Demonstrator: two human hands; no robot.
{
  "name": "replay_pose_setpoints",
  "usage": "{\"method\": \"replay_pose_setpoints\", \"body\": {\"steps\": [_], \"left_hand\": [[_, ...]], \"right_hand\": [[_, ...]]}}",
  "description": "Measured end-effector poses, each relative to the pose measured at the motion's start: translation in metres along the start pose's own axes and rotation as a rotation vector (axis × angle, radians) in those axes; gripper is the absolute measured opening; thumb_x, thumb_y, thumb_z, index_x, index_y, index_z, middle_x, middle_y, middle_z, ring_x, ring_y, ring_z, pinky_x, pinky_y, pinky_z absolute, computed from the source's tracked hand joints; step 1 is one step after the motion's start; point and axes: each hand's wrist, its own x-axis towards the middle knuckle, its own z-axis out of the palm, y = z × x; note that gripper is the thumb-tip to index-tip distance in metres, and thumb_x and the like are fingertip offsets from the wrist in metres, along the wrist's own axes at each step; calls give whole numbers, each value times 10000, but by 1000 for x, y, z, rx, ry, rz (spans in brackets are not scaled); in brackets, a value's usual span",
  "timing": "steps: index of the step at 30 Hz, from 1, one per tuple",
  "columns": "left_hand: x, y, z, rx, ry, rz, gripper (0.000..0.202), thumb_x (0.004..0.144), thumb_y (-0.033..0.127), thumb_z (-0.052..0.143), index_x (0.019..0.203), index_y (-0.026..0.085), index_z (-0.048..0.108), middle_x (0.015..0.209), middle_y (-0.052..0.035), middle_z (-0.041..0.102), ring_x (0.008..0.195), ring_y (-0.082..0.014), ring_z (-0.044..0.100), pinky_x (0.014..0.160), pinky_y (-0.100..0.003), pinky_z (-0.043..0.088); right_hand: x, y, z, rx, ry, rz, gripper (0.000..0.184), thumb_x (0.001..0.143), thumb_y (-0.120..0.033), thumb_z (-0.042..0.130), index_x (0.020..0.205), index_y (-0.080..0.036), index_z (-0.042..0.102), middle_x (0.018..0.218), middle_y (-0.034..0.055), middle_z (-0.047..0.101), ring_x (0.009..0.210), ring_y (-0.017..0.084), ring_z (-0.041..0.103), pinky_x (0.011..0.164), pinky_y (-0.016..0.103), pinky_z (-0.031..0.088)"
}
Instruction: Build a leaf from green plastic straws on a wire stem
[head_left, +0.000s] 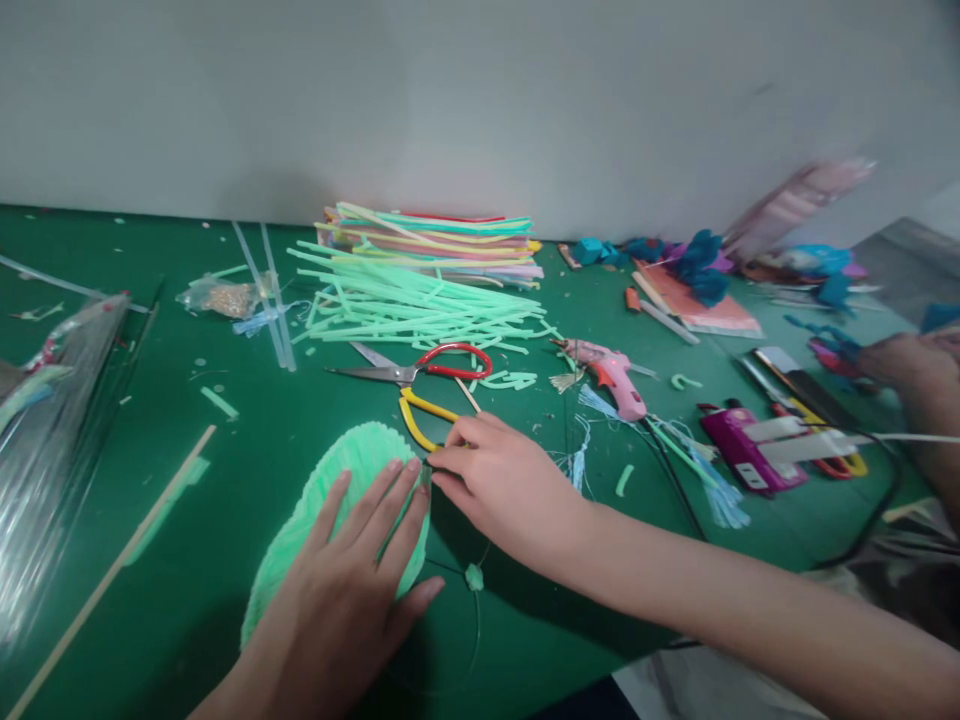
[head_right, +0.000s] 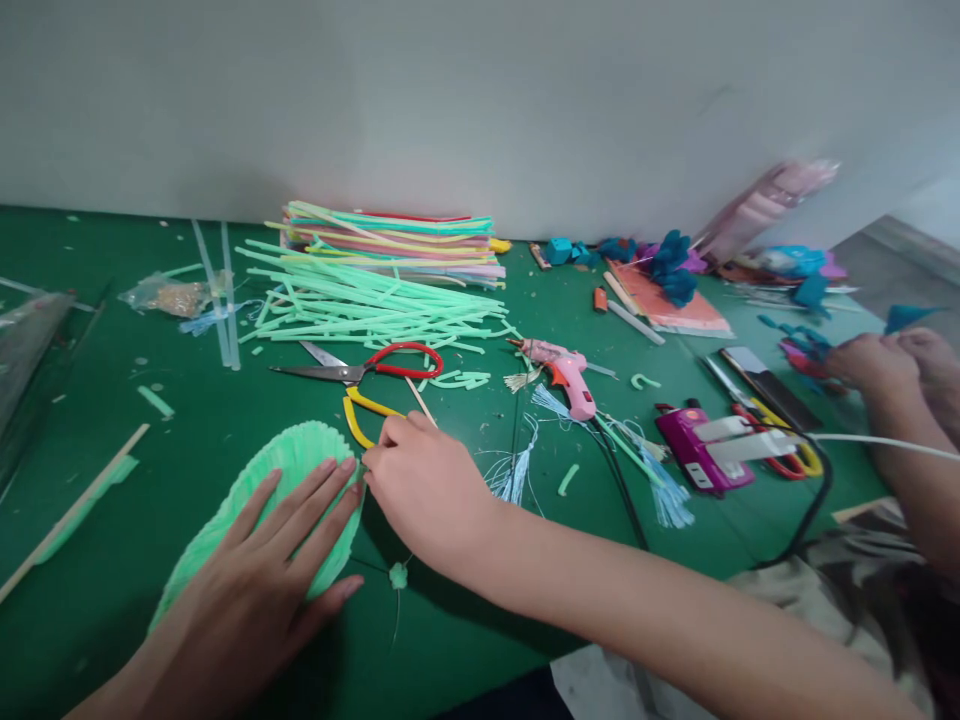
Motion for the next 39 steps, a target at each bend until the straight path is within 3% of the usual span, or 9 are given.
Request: {"method": "replay_pose_setpoints", "body": {"steps": [9,14,19,26,29,33,36,39], "left_hand": [[0,1,1,-32,46,-23,517,967,470,378,1315,141,575,1472,-125,491,1380,-274,416,1171,-492,194],[0,0,2,10,12,17,546,946,449,440,1381,126,504,1493,-137,462,1399,-290,383,1166,-521,193],[-1,-2,1,13,3,15,549,936,445,461,1382,126,502,1475,-139,488,1389,-301,397,1157,-532,216],[1,1,-1,-46,-3,-27,513,951,447,433,1360,152,529,1473,-109,497,1396,-273,392,1169,-502,201],[0,1,-3,-66,-5,-39,505,952,452,432,1344,154,546,1466,-116,503,1390,-274,402,1163,-503,220],[0,0,-3,-88,-16,-36,505,949,475,435,1321,159,565,1474,-125,490,1385,-287,409,1150,-523,258],[0,0,-3,-84,1,-31,501,951,469,433,1312,152,575,1473,-123,491,1381,-293,415,1153,-524,259],[0,0,-3,-63,29,-23,504,960,456,423,1322,137,570,1471,-124,492,1379,-288,418,1169,-512,229]], "right_hand": [[3,-12,6,-257,-61,-117,113,879,-108,575,822,-123,672,799,85,632,874,245,566,778,363,458],[13,-5,2,-191,-32,-143,199,926,-159,516,810,-129,674,812,89,645,839,227,574,772,361,443],[21,1,-3,-113,-80,-131,160,875,-156,576,756,-132,679,806,84,649,761,200,577,687,329,423],[23,1,-1,-129,-81,-160,147,874,-143,578,766,-130,677,795,87,651,758,199,573,690,326,413],[17,-4,5,-229,-36,-236,141,877,-113,566,779,-121,667,795,101,641,802,224,565,742,350,429],[3,-11,19,-330,110,-193,185,882,-47,494,818,-104,658,775,118,618,773,243,545,655,345,429],[-9,-11,31,-319,248,-208,281,924,-40,407,819,-111,658,751,105,599,724,228,517,612,340,420],[-19,-7,39,-228,307,-214,282,941,-55,406,855,-102,670,783,105,599,748,220,509,660,345,449]]}}
